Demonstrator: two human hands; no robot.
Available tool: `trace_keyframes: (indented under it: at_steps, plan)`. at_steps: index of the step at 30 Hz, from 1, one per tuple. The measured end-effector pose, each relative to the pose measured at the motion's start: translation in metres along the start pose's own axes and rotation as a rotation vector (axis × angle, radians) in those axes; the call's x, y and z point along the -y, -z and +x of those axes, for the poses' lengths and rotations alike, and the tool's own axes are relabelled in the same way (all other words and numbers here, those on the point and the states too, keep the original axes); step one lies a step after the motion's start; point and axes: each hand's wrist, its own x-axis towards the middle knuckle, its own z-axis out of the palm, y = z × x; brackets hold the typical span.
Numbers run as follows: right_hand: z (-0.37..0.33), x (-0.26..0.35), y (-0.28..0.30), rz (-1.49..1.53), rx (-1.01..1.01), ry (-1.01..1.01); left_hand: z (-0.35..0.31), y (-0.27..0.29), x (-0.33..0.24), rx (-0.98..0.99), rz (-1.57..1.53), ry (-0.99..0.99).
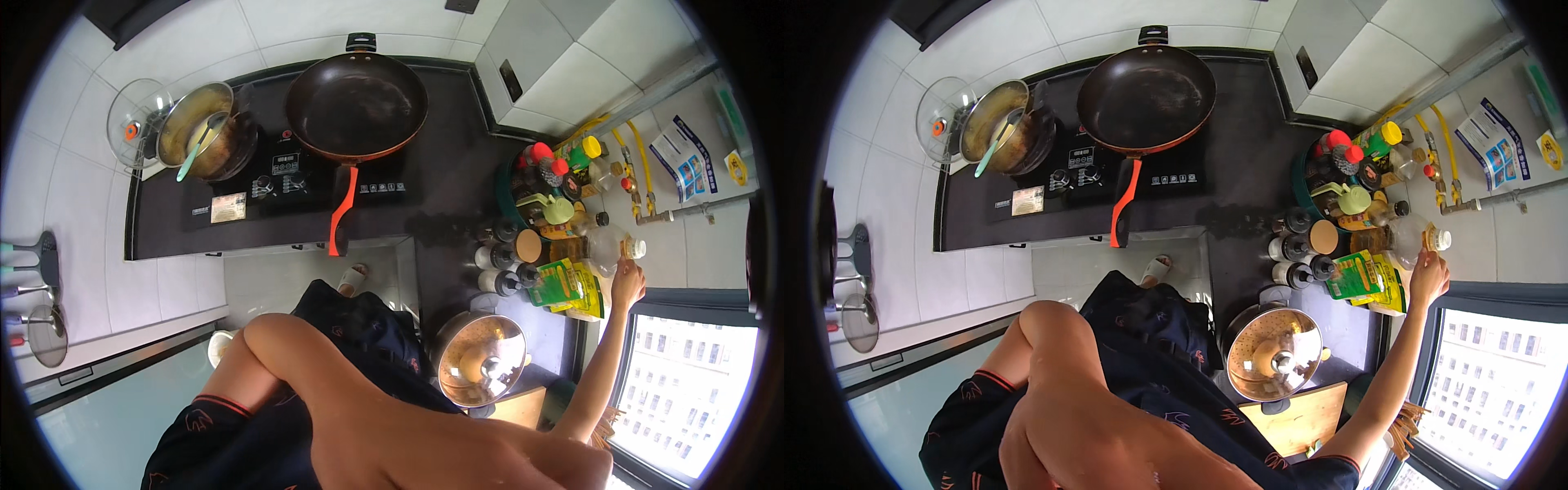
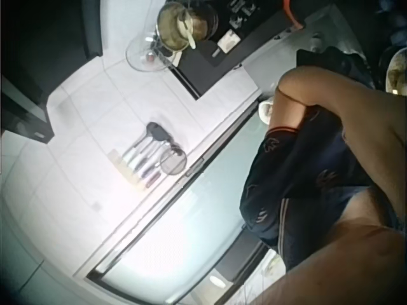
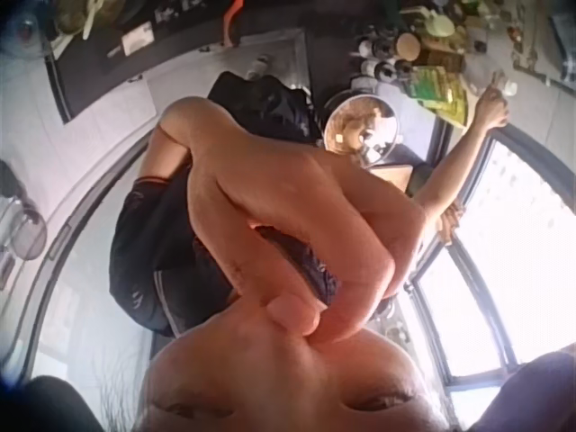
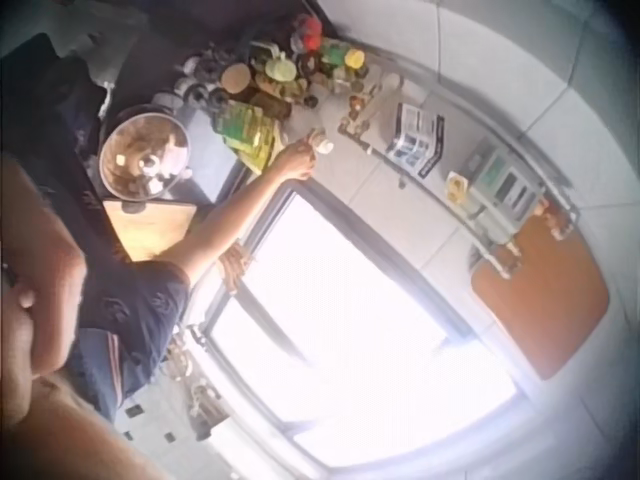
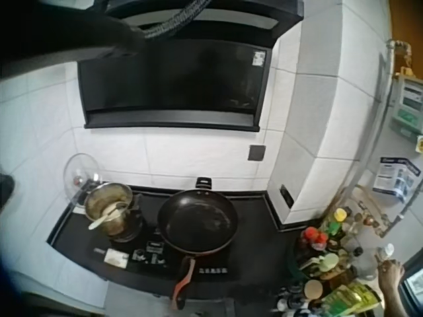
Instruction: The person prepares a wok by adding oil, retrieves eggs from the refrigerator, and cracks two eggs into the heated pan. They then season the eggs with salt while they cook on the stovetop.
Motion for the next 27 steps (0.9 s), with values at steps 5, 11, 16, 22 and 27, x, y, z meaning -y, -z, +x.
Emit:
trace_keyframes:
  at_steps: [5, 11, 16, 22, 27]
  plan:
    - [-0.005, 0.001, 0.006, -0.011, -0.001, -0.025, 0.003, -0.017, 0.005, -0.117, -0.028, -0.071]
    - [-0.007, -0.003, 0.006, -0.016, 0.012, -0.046, 0.015, 0.001, -0.011, 0.126, -0.029, 0.014]
    - [-0.011, 0.005, 0.017, 0.01, -0.117, -0.012, -0.005, -0.025, 0.004, -0.117, -0.204, 0.029]
    - [-0.032, 0.046, 0.082, 0.727, -0.132, 0.094, -0.012, 0.021, -0.001, 0.053, 0.099, 0.117]
    - [-0.099, 0.138, 0.221, 1.602, -0.102, 0.569, -0.052, 0.081, -0.037, -0.485, 0.428, 0.44]
